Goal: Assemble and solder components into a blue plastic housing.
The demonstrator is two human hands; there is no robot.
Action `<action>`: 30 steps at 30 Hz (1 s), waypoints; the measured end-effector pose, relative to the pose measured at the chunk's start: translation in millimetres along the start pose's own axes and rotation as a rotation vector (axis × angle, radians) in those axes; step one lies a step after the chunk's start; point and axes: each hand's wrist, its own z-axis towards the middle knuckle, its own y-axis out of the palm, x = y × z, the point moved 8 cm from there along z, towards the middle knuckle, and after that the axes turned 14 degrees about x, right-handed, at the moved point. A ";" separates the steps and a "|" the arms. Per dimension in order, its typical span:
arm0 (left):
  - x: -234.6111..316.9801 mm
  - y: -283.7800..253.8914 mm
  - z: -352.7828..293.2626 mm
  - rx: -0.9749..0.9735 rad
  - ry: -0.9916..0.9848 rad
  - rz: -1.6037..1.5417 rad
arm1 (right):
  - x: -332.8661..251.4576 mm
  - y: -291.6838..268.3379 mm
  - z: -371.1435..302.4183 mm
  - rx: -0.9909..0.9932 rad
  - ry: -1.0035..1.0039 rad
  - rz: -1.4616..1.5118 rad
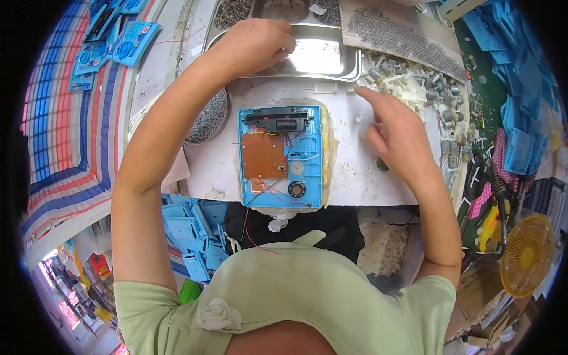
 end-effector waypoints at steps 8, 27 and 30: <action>10.9 29.2 6.8 -0.119 0.250 0.007 | 5.7 -27.2 -28.3 0.098 0.239 0.192; 152.1 -15.3 -183.1 0.246 -1.237 -2.036 | -80.5 -14.1 -69.1 0.173 -0.016 0.680; 158.2 -6.5 -189.1 0.304 -1.285 -2.198 | -88.5 -12.2 -69.0 0.154 -0.087 0.638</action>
